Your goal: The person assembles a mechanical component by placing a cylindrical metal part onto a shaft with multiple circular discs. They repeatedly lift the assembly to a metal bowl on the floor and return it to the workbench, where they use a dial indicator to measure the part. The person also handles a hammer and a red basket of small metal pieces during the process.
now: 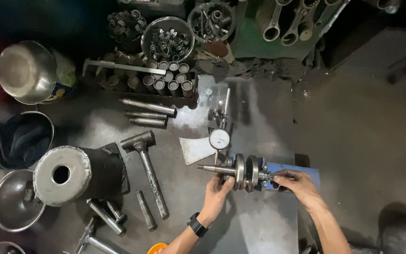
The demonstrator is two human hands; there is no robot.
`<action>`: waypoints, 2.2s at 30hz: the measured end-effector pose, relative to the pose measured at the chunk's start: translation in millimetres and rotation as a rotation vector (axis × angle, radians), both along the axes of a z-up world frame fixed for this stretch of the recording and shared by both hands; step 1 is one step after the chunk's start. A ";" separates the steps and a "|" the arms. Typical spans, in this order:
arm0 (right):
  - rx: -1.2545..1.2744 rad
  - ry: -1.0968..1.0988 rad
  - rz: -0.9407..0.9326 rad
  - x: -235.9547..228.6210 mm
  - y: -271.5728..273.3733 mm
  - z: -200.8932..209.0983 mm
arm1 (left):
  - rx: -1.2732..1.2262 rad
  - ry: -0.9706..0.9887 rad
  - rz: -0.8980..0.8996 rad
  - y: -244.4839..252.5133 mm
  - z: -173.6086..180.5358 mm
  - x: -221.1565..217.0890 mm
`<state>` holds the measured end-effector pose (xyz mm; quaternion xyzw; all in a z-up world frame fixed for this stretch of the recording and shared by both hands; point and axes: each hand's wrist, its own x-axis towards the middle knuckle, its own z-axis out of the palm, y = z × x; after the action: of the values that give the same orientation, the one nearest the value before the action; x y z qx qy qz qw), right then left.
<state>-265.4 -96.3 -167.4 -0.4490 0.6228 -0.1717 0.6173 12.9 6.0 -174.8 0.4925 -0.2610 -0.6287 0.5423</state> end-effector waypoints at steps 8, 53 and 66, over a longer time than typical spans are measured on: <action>0.048 0.035 -0.001 -1.0 -2.8 -2.3 | 0.029 0.008 0.009 2.6 -10.8 -3.3; 0.028 0.136 0.005 3.1 -0.3 1.1 | 0.071 -0.121 -0.052 0.7 -1.8 1.5; 0.026 0.273 0.042 11.3 -2.9 26.1 | 0.048 -0.092 -0.041 1.5 -6.3 2.0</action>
<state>-254.2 -99.2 -141.3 -0.4730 0.6937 -0.0877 0.5360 14.9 7.4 -181.1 0.5282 -0.2804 -0.6225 0.5048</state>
